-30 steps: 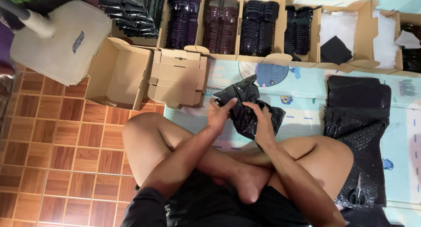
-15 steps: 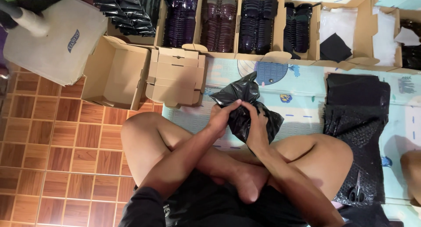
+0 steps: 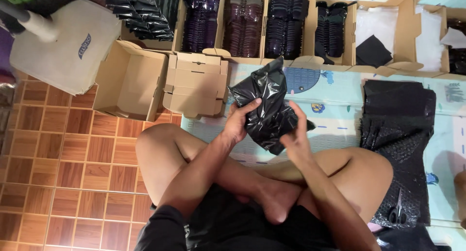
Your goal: Packaging sunglasses into plastic bags and inspecting the frames.
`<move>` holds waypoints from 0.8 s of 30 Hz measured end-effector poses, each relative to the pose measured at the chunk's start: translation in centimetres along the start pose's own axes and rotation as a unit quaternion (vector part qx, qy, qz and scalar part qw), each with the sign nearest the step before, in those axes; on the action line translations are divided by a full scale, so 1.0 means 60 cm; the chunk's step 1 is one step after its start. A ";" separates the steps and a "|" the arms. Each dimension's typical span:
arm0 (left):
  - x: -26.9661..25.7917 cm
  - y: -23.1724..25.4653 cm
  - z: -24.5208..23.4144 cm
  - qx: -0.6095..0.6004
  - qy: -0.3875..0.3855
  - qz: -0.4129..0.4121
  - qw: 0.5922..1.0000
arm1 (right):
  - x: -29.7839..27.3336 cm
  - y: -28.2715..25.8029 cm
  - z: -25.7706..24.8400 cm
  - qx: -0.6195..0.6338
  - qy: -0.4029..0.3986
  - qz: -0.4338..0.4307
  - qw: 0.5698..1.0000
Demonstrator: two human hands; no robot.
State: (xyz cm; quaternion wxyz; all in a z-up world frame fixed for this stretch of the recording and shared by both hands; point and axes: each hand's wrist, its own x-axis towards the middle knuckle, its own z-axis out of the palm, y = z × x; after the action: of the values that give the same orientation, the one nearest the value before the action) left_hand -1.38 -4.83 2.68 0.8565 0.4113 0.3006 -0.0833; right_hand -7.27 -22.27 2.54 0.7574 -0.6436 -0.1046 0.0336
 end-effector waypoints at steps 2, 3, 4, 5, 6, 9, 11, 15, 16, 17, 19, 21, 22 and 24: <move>0.007 0.000 -0.007 -0.024 -0.018 0.009 1.000 | 0.008 0.009 -0.019 0.103 0.032 0.020 0.994; 0.010 0.001 -0.010 -0.049 -0.036 0.019 0.998 | 0.012 0.013 -0.028 0.205 0.063 0.038 0.976; 0.019 -0.005 -0.015 -0.049 -0.036 0.019 0.998 | 0.010 0.023 -0.048 0.204 0.064 0.038 0.976; 0.028 -0.011 -0.020 -0.072 -0.052 0.024 0.996 | 0.008 0.032 -0.067 0.269 0.077 0.065 0.958; 0.037 -0.017 -0.026 -0.094 -0.067 0.028 0.993 | 0.005 0.042 -0.086 0.332 0.090 0.091 0.935; 0.015 0.027 -0.020 -0.143 -0.087 0.044 0.985 | 0.006 -0.048 -0.062 0.375 0.130 0.083 0.914; 0.025 0.020 -0.026 -0.161 -0.087 0.044 0.982 | 0.003 -0.030 -0.087 0.373 0.134 0.087 0.914; 0.024 0.036 -0.031 -0.189 -0.093 0.059 0.976 | 0.002 -0.072 -0.075 0.296 0.175 0.096 0.934; 0.024 0.036 -0.033 -0.189 -0.093 0.058 0.976 | -0.004 -0.060 -0.091 0.295 0.175 0.096 0.934; 0.025 0.039 -0.035 -0.191 -0.095 0.064 0.975 | -0.007 -0.047 -0.106 0.153 0.220 0.062 0.961; 0.026 0.038 -0.035 -0.195 -0.098 0.068 0.974 | -0.010 -0.044 -0.122 0.005 0.261 0.026 0.965; 0.025 0.031 -0.030 -0.185 -0.107 0.066 0.975 | -0.011 -0.063 -0.125 -0.185 0.291 -0.045 0.938; 0.022 0.032 -0.025 -0.187 -0.109 0.066 0.974 | -0.005 -0.086 -0.111 -0.186 0.292 -0.046 0.937; 0.011 0.033 -0.020 -0.182 -0.135 0.060 0.972 | 0.000 -0.129 -0.077 -0.329 0.224 -0.108 0.911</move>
State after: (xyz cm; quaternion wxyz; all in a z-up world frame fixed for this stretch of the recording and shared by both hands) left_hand -0.58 -2.60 3.00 0.9530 0.2508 0.1674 -0.0301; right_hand -6.96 -28.08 9.45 0.5053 -0.8318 -0.0066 -0.2296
